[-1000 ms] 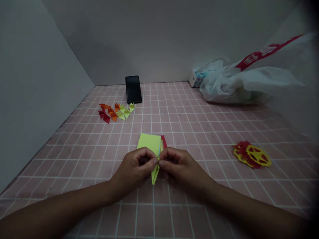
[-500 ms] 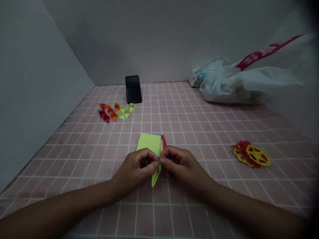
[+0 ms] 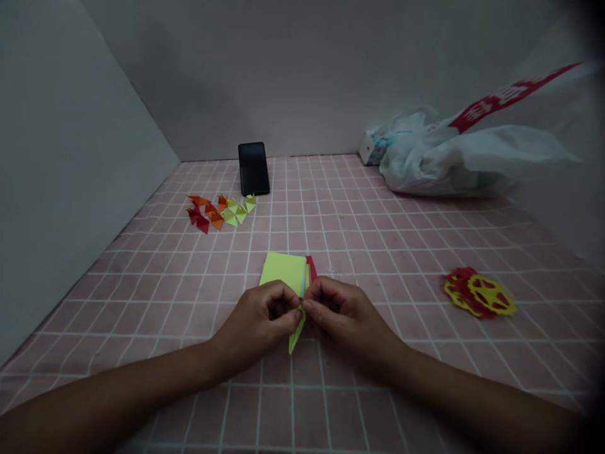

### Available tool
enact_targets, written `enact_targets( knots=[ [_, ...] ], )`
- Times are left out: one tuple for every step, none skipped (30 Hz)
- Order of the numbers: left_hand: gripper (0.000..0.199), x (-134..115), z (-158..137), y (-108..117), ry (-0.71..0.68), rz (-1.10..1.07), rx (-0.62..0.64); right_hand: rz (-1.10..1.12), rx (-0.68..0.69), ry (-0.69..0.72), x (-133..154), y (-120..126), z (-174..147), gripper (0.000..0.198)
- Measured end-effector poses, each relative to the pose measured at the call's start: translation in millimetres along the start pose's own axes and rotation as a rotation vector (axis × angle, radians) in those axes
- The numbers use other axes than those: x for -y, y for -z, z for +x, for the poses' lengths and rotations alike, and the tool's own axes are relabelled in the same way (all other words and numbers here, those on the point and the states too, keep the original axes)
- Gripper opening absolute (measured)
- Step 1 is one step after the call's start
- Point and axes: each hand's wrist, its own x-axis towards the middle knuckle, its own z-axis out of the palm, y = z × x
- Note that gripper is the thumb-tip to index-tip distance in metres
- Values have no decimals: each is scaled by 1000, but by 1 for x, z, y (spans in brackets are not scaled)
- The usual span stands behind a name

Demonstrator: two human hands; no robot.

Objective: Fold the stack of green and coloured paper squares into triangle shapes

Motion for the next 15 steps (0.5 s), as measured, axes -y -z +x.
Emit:
enact_targets(
  knots=[
    [8,0,0,0,1,4,-1,16,7,-3,-1,0,0,18],
    [9,1,0,0,6,-2,-4,42,14,-9,-2,0,0,18],
    [9,2,0,0,12,-17,-12,78,19,-19,-2,0,1,18],
    [9,2,0,0,20,-37,-23,119,22,-35,-3,0,1,17],
    [10,3,0,0,26,-59,-39,157,24,-53,-3,-1,1,16],
    [10,4,0,0,31,-81,-56,187,23,-73,-3,-1,1,17],
    [11,4,0,0,33,-102,-73,208,24,-96,-3,-2,1,18],
    [11,4,0,0,33,-121,-87,222,27,-118,-3,-2,1,20],
    [12,5,0,0,32,-142,-94,230,33,-134,-3,-3,1,21],
    [12,5,0,-1,33,-166,-95,231,40,-145,-3,-3,1,22],
    [12,5,0,-1,35,-191,-90,227,44,-150,-3,-3,1,22],
    [12,5,-1,-2,38,-215,-88,218,47,-152,-2,-3,1,22],
    [12,5,-1,-2,46,-232,-77,206,50,-151,-2,-3,1,21],
    [12,5,-1,-3,45,-233,-81,193,52,-150,-2,-3,1,21],
    [12,5,-1,-3,39,-227,-85,181,55,-150,-2,-3,1,20]
  ],
)
